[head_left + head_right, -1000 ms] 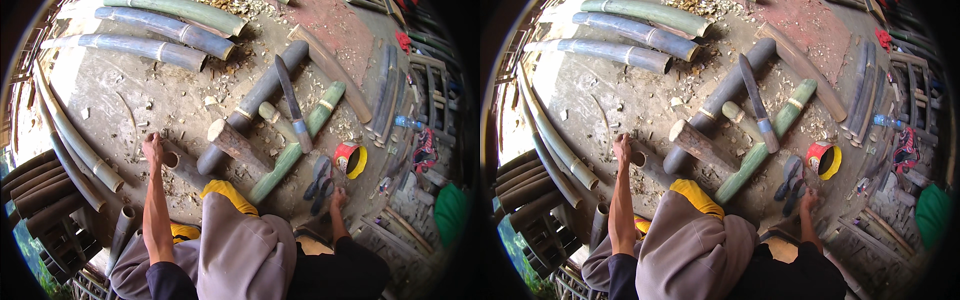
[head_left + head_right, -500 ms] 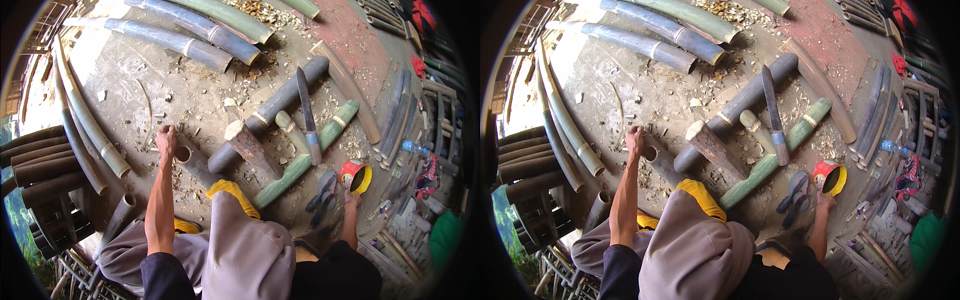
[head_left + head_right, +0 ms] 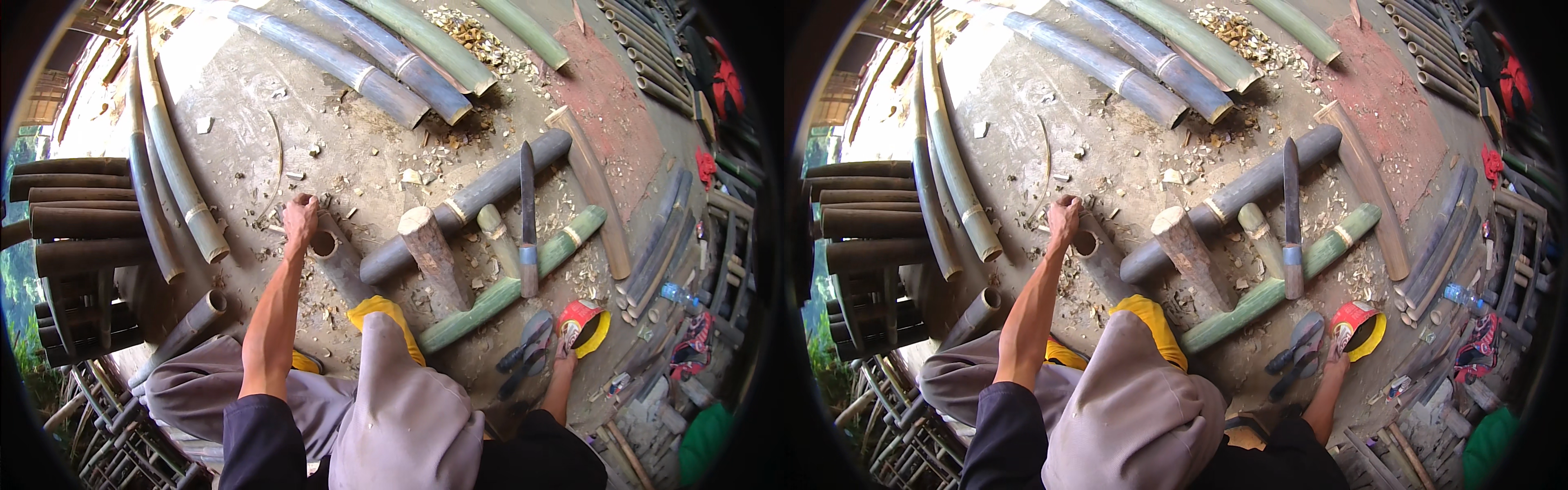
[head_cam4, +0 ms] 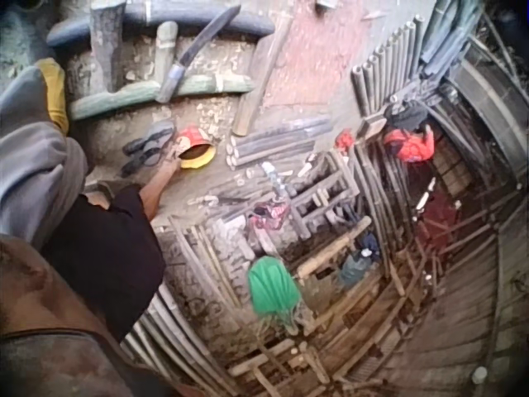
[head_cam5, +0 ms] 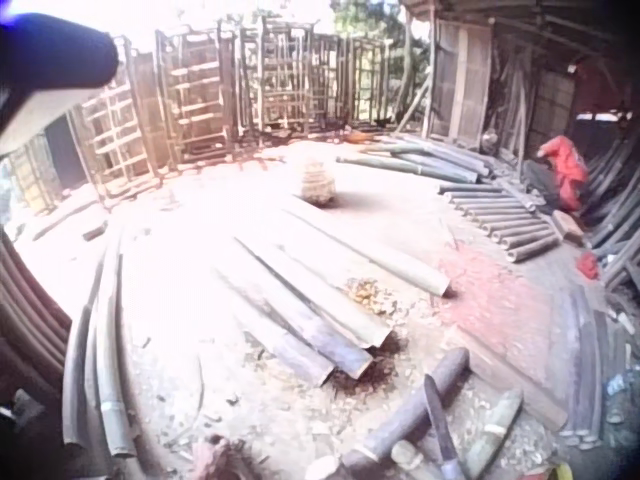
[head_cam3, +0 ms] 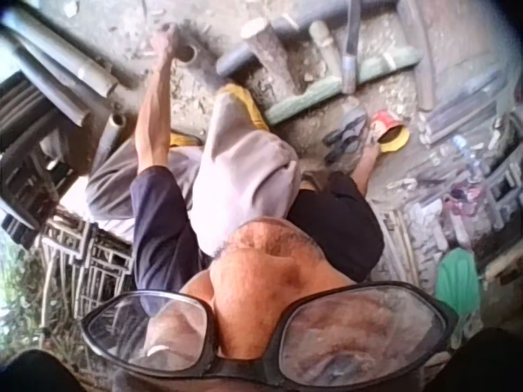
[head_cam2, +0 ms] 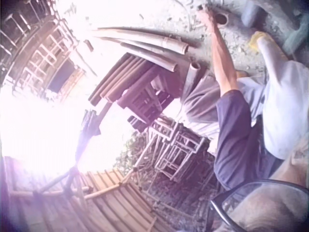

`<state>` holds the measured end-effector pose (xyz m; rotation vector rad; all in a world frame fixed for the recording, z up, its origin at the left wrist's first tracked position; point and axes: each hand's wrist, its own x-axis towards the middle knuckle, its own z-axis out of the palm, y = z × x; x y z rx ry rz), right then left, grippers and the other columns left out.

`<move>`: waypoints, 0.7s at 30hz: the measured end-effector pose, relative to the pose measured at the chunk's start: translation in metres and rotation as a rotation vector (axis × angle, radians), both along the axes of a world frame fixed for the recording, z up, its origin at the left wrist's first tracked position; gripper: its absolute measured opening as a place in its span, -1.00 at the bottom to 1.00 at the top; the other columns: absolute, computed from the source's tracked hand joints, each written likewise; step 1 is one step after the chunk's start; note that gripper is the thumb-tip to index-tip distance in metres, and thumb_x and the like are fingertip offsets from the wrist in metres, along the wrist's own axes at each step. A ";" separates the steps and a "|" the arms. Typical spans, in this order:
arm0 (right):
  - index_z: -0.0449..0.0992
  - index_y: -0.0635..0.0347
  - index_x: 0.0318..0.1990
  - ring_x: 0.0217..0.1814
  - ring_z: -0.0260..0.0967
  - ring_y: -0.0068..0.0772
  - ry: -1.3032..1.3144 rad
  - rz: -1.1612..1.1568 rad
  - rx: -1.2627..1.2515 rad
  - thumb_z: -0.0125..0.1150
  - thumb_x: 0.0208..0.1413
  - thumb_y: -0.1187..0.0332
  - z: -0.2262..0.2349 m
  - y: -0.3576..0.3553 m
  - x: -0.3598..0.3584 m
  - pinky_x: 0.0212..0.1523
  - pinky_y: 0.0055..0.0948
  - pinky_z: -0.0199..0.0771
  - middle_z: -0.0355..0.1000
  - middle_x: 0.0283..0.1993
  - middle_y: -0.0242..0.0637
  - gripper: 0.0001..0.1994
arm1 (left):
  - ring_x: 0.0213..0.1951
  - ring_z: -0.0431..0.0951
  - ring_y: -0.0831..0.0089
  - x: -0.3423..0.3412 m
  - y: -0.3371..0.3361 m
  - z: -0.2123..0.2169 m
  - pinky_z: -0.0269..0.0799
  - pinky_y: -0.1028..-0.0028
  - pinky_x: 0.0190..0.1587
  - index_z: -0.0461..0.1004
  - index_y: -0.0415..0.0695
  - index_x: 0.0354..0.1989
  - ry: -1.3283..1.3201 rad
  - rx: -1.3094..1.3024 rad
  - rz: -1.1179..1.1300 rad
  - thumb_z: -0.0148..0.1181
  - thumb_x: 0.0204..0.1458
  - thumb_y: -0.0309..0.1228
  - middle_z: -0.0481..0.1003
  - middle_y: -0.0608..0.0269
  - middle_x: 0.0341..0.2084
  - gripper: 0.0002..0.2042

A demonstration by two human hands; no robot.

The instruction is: The person fits two bamboo poles together, hammers the joint with a wooden mallet while holding a machete against it, and applies a liquid coating to the inner edge of the bamboo joint using a small brush.

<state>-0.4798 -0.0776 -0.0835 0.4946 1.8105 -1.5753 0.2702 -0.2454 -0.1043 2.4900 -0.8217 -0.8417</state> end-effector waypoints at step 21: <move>0.22 0.67 0.00 -0.11 0.44 0.16 0.280 0.395 -0.091 -0.06 0.01 0.57 0.124 -0.096 0.021 -0.06 -0.17 0.62 0.35 -0.06 0.21 -0.62 | -0.25 0.57 -0.03 -0.005 0.001 0.012 0.45 0.21 -0.12 0.58 -0.18 -0.21 0.053 -0.063 -0.001 0.09 -0.02 -0.18 0.56 -0.14 -0.35 -0.65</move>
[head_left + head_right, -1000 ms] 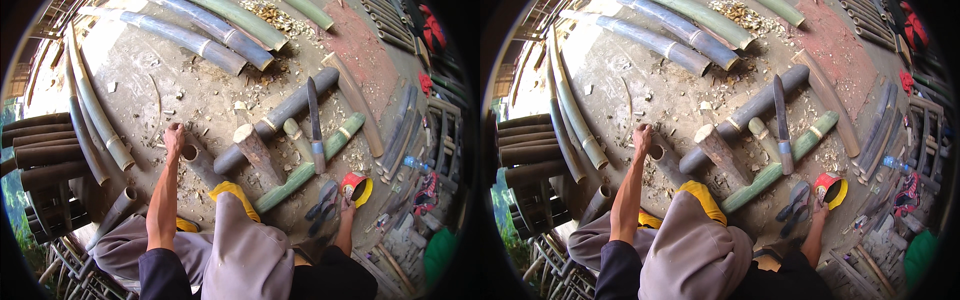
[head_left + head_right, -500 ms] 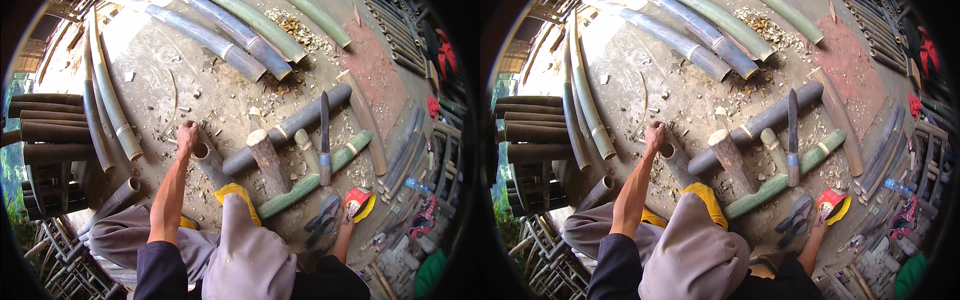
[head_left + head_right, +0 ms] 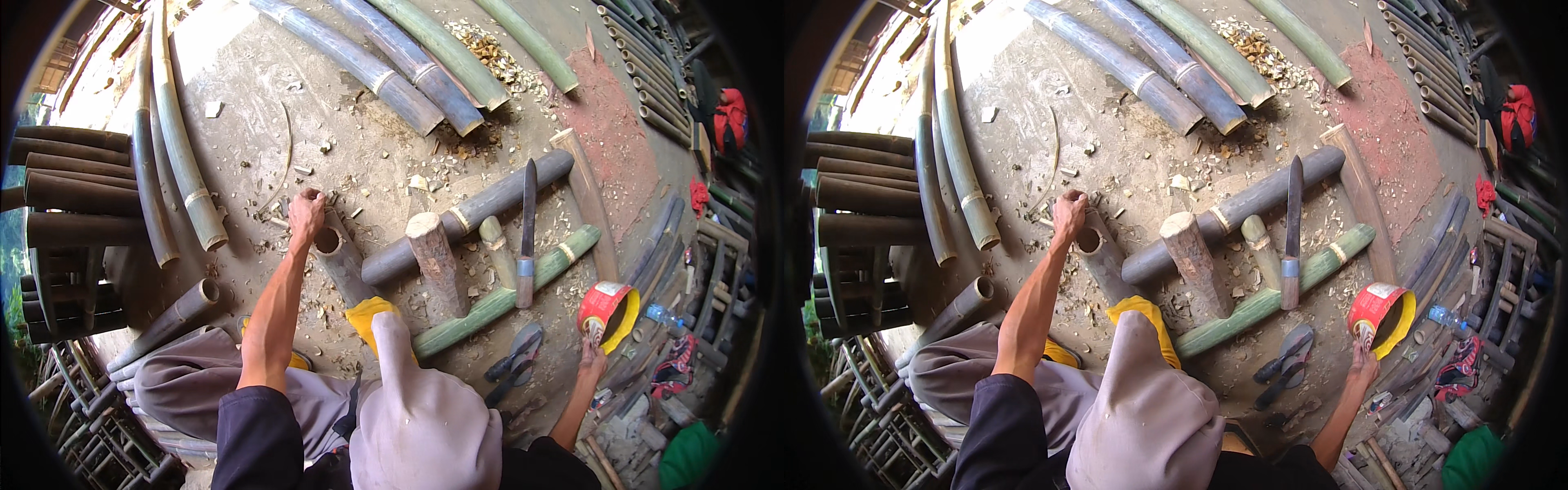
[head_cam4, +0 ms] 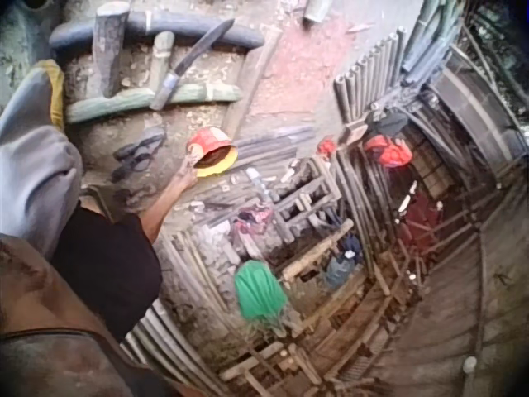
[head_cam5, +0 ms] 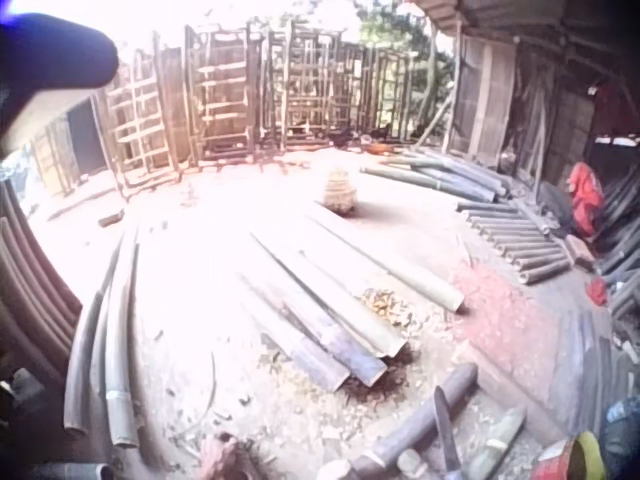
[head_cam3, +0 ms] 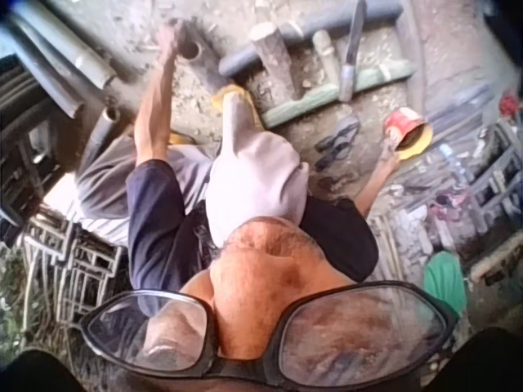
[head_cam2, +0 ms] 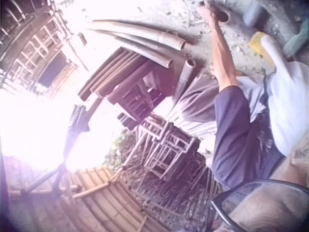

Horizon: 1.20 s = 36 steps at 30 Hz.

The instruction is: The person fits two bamboo poles together, hammers the joint with a wooden mallet while holding a machete against it, and applies a liquid coating to the inner edge of the bamboo joint using a small brush.

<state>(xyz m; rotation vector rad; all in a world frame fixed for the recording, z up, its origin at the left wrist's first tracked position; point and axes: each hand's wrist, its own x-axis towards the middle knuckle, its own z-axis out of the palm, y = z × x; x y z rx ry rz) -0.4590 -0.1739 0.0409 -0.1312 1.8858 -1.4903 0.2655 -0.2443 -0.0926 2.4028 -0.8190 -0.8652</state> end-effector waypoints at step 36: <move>0.29 0.53 -0.08 -0.20 0.47 -0.08 -0.288 1.276 -0.025 -0.08 -0.06 0.67 -0.093 -0.277 0.634 -0.35 -0.23 0.72 0.35 -0.07 0.04 -0.68 | -0.24 0.56 -0.02 -0.010 -0.006 0.020 0.46 0.13 -0.16 0.56 -0.13 -0.32 -0.013 0.077 0.122 0.10 -0.03 -0.19 0.55 -0.11 -0.38 -0.72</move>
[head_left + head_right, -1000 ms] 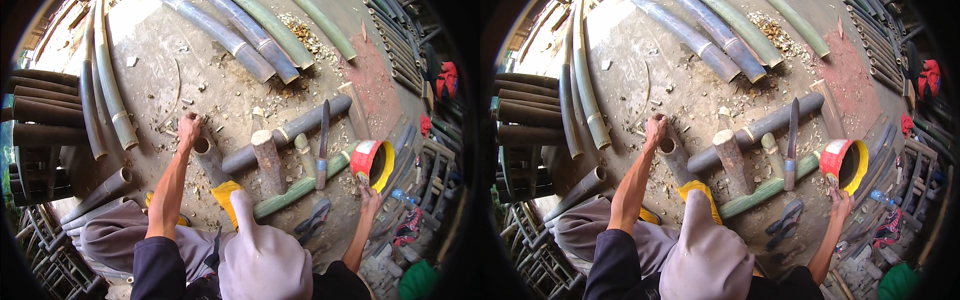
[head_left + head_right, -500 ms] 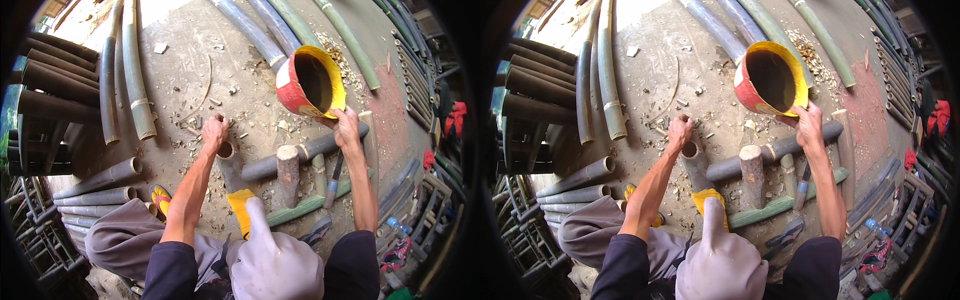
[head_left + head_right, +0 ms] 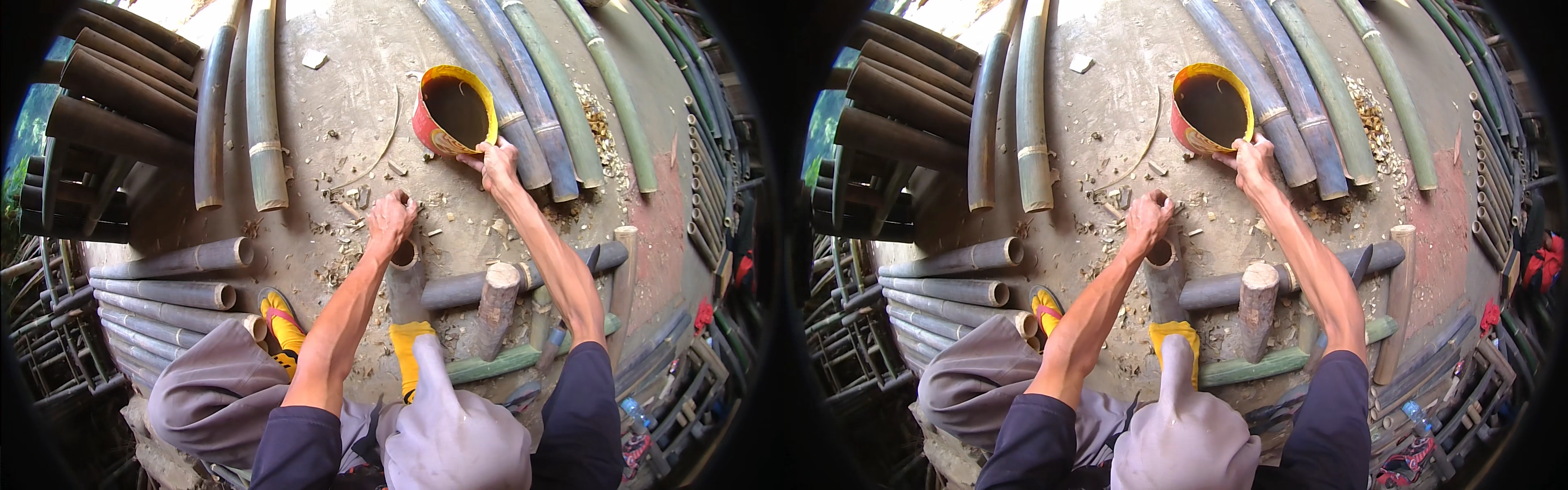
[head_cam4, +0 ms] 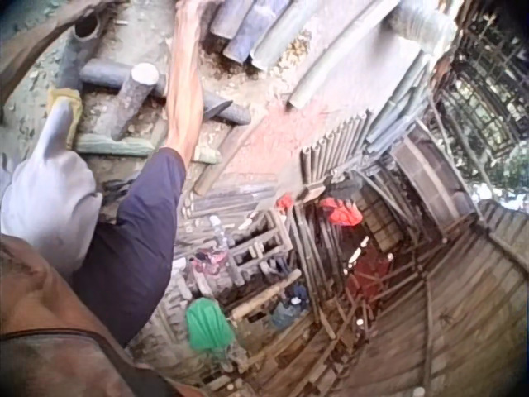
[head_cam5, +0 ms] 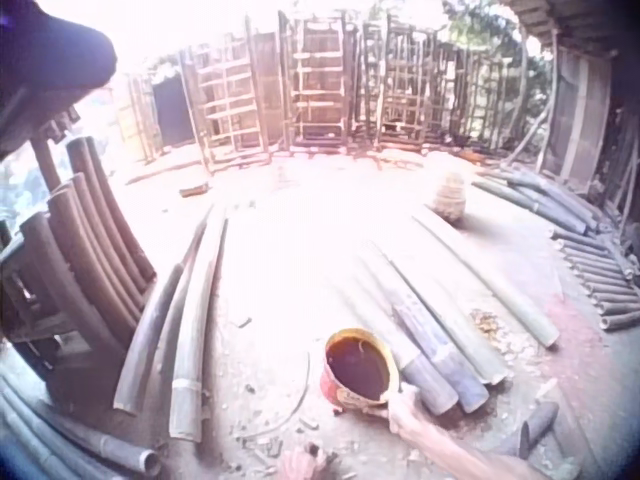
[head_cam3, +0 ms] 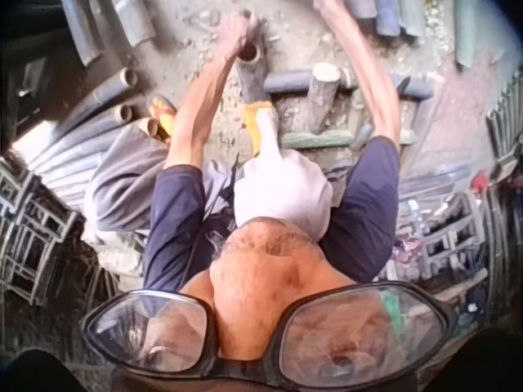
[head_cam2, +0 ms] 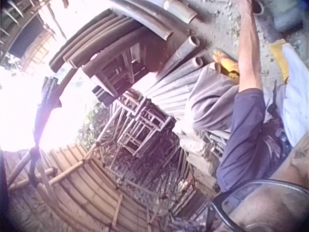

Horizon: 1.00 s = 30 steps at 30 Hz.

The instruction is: The person fits two bamboo poles together, hammers the joint with a wooden mallet while holding a machete against it, and applies a liquid coating to the inner edge of the bamboo joint using a small brush.

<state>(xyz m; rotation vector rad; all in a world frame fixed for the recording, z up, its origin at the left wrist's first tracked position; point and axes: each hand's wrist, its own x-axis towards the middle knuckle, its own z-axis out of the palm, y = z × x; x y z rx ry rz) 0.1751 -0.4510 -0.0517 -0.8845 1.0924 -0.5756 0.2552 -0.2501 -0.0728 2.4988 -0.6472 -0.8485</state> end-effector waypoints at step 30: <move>0.44 0.24 -0.09 -0.30 0.43 -0.22 1.029 -0.375 -0.361 0.09 -0.05 0.56 0.059 0.362 -0.372 -0.25 -0.32 0.42 0.44 -0.32 -0.15 -0.70 | -0.20 0.57 -0.02 0.005 0.003 -0.028 0.41 0.19 -0.11 0.58 -0.21 -0.19 -0.075 -0.044 -0.213 0.08 -0.02 -0.14 0.56 -0.15 -0.30 -0.60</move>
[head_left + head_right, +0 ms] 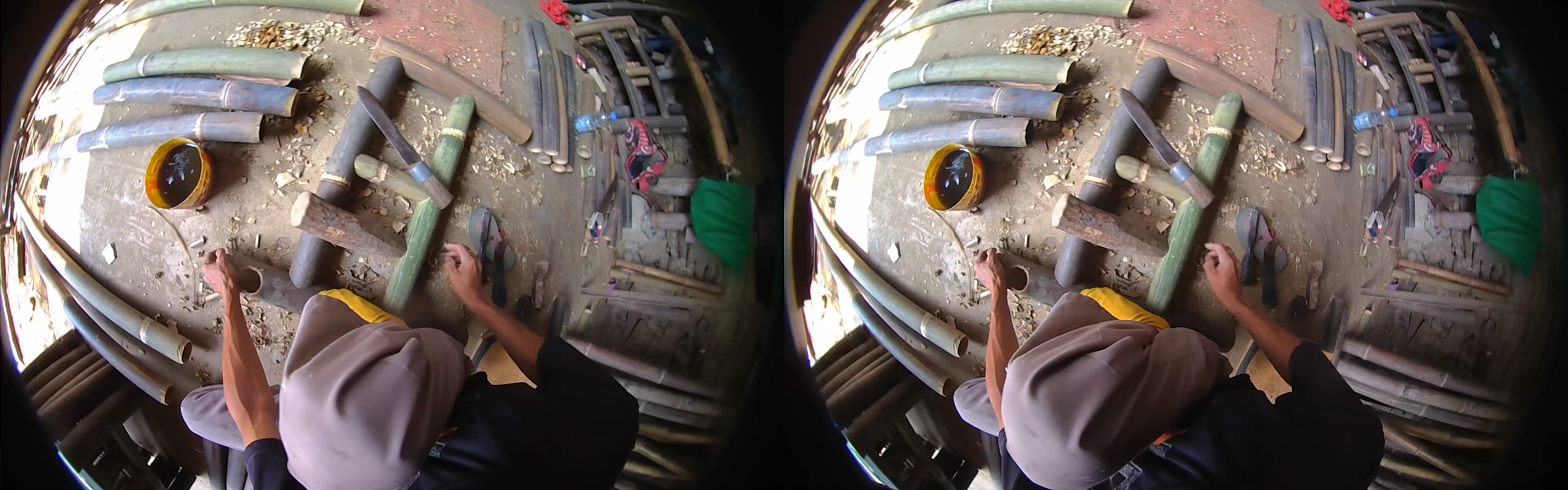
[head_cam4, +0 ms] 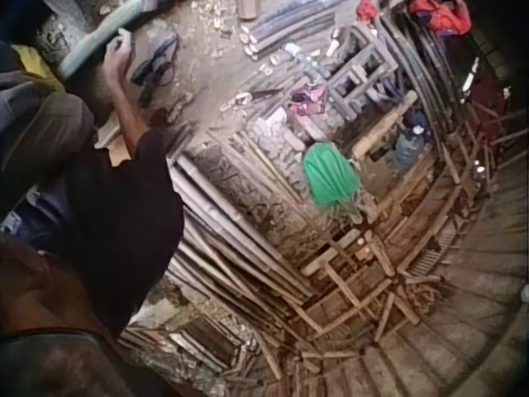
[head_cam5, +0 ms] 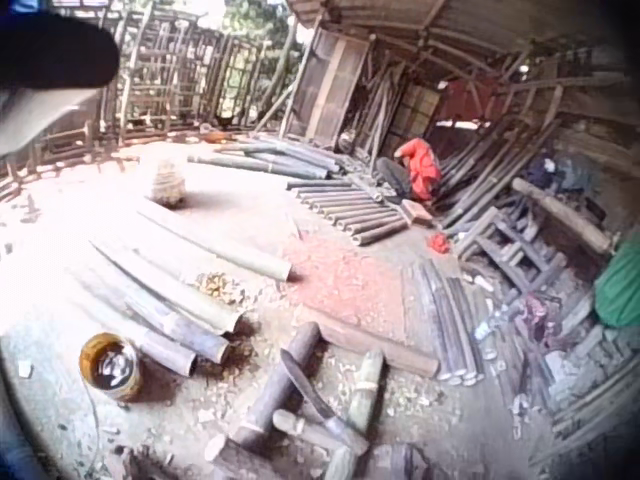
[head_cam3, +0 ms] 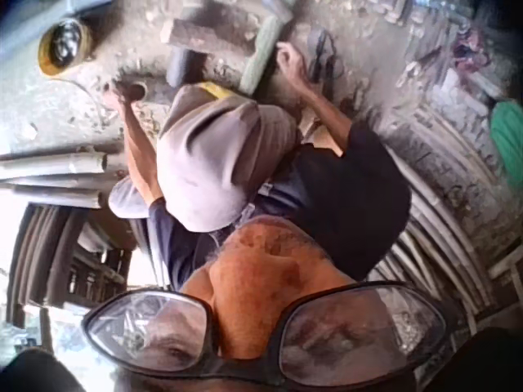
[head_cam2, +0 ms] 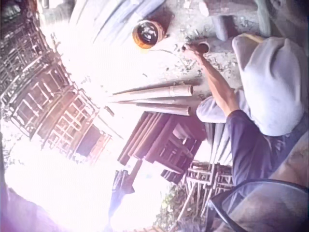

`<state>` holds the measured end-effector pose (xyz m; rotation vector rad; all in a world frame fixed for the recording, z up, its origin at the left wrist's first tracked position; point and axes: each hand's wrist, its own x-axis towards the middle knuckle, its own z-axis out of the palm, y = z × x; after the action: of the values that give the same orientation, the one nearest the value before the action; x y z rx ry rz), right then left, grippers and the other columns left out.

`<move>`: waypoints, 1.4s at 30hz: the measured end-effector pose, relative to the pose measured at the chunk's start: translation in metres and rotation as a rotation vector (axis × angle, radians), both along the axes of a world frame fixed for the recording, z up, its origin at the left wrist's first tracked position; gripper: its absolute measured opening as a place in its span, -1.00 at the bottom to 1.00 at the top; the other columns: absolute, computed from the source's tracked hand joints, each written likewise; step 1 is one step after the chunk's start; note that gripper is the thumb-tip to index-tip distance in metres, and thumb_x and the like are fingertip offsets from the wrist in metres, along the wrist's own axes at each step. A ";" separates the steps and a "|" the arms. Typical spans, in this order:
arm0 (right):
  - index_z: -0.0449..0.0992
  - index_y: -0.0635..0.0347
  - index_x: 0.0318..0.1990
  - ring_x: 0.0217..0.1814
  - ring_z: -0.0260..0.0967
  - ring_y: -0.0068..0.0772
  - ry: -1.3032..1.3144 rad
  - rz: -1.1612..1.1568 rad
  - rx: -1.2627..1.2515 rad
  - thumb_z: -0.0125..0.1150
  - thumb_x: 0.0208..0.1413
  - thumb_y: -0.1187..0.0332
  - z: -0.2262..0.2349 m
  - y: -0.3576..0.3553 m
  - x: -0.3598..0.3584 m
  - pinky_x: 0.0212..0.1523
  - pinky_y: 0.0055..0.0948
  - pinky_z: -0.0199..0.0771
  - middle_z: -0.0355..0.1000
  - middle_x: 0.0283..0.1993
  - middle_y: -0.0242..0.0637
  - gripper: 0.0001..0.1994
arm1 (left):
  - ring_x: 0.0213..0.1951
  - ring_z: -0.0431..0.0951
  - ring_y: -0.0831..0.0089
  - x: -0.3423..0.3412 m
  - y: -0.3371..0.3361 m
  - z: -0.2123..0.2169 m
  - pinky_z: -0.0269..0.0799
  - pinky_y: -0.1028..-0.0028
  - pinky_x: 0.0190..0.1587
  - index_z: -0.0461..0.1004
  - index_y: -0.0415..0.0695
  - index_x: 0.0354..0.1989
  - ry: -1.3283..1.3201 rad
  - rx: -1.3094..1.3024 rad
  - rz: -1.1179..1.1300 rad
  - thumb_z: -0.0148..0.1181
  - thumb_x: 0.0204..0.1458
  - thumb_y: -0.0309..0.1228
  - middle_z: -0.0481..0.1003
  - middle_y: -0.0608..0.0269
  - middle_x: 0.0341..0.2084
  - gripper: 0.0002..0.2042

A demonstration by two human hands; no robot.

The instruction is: The person fits two bamboo poles together, hammers the joint with a wooden mallet while holding a machete against it, and applies a liquid coating to the inner edge of the bamboo joint using a small brush.

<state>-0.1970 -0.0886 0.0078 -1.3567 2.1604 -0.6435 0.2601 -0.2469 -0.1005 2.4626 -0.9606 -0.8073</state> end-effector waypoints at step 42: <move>0.29 0.33 0.13 0.04 0.34 0.15 0.327 -0.670 0.332 0.23 -0.10 0.19 -0.082 0.202 -0.165 0.05 -0.06 0.30 0.36 0.03 0.14 -0.38 | -0.31 0.48 0.25 0.002 0.059 0.009 0.35 0.33 -0.22 0.47 -0.27 -0.25 0.136 -0.351 -0.147 0.05 0.13 -0.17 0.48 0.02 -0.44 -0.66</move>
<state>-0.3618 0.1135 -0.0741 -0.5766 2.8532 -0.2701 0.2621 -0.1876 -0.0918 2.0327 -1.1346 -0.7669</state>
